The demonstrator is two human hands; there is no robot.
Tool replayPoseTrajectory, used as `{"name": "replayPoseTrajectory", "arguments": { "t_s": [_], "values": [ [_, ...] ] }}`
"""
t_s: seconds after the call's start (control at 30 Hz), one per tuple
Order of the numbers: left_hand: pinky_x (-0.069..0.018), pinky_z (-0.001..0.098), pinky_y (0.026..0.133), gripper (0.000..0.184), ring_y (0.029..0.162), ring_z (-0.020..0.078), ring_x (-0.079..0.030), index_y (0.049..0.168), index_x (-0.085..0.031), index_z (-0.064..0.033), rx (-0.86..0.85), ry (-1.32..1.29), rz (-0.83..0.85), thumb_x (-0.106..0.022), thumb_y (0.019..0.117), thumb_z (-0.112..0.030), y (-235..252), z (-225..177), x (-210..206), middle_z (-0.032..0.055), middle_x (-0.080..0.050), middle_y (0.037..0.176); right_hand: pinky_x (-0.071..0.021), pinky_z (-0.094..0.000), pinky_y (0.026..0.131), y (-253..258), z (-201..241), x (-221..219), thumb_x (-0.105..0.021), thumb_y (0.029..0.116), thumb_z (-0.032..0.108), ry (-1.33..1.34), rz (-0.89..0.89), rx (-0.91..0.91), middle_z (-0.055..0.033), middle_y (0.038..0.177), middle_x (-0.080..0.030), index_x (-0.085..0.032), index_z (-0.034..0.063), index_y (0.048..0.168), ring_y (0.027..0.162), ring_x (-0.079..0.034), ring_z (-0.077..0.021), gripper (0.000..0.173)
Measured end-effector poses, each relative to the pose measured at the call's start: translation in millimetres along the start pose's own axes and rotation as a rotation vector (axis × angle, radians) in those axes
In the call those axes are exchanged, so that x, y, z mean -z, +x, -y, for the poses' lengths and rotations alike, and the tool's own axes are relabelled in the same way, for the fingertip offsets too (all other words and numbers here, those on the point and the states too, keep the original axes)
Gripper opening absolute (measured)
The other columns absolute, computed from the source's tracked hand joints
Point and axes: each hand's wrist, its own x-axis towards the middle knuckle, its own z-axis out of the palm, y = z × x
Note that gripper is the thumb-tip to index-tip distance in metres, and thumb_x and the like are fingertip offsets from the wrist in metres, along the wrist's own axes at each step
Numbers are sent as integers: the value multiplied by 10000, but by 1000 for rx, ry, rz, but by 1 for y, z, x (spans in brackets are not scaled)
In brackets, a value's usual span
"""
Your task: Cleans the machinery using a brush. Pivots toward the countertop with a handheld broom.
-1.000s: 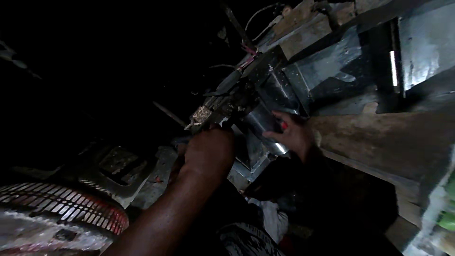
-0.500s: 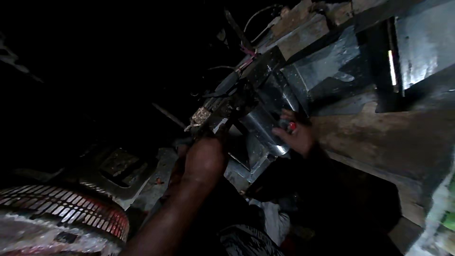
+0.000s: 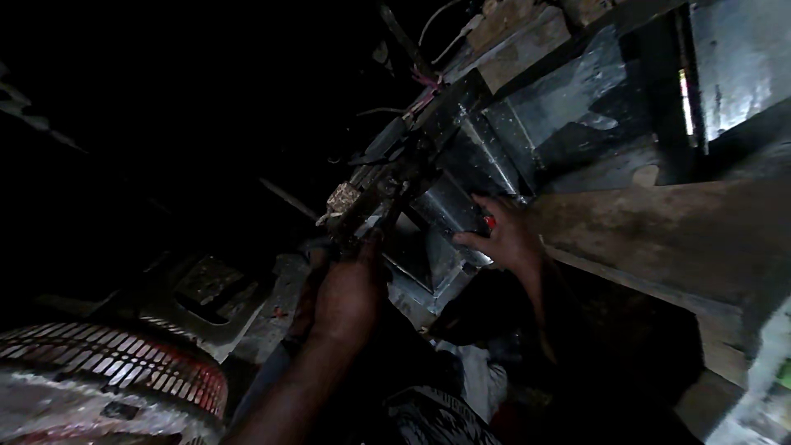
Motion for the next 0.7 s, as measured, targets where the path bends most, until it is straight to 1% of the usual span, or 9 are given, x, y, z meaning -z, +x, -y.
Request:
{"name": "replayPoseTrajectory", "arguments": {
  "t_s": [0.07,0.13,0.27,0.37,0.4,0.5,0.57,0.6,0.7],
  "values": [
    [-577,593,741,483,941,415,-700,1502,-501,-220,13,302,140,-567,1024,-245,-9,-9,18,204,-686,1116,-538,-573,967,2,5,5,-830,747,655,-36,27,-8,-119,1304,-653,-597,165,1412,1170,-635,-322,859],
    [-584,576,708,448,973,402,-693,1457,-556,-252,17,405,161,-591,1013,-299,-14,-14,34,174,-680,1134,-540,-592,957,4,9,7,-851,713,662,-50,55,-43,-124,1298,-654,-597,173,1401,1155,-642,-327,882],
    [-587,536,609,382,817,360,-701,1394,-588,-267,-18,391,79,-573,1019,-342,-20,-9,39,147,-671,1045,-552,-593,923,3,8,4,-878,683,648,-24,32,-63,-116,1274,-664,-601,183,1397,1108,-659,-319,896],
    [-588,524,651,401,884,366,-699,1419,-566,-230,-16,391,92,-566,1025,-301,-23,-14,42,151,-678,1050,-549,-594,944,4,10,6,-884,683,639,-7,50,-77,-104,1278,-672,-580,202,1417,1111,-666,-314,906],
    [-595,515,655,393,899,353,-701,1406,-586,-223,-56,366,24,-585,1017,-280,-23,-12,40,144,-679,1068,-547,-599,948,7,11,7,-887,683,635,-7,56,-82,-111,1277,-673,-579,197,1418,1114,-665,-320,909],
    [-598,513,679,474,911,363,-701,1484,-533,-246,-196,228,-121,-606,1017,-218,-18,1,25,151,-692,1068,-554,-605,922,5,7,5,-886,682,640,-10,70,-105,-120,1268,-671,-580,210,1418,1092,-668,-327,905],
    [-594,553,761,452,990,397,-691,1488,-534,-267,-147,224,1,-575,1038,-247,-8,9,19,176,-689,1152,-564,-604,905,4,8,4,-890,681,633,-5,89,-110,-122,1281,-665,-565,217,1423,1078,-676,-326,911],
    [-588,566,773,386,994,398,-689,1431,-579,-240,-94,263,89,-560,1048,-283,-5,9,22,173,-683,1145,-565,-607,905,4,10,5,-887,682,638,-1,99,-119,-122,1287,-664,-558,219,1429,1080,-678,-327,917],
    [-589,564,688,349,860,371,-709,1356,-627,-236,-40,298,130,-559,1038,-360,-13,10,29,157,-696,1048,-552,-611,928,4,11,10,-873,698,644,-14,119,-140,-117,1293,-664,-557,217,1443,1098,-670,-326,915]
  ]
}}
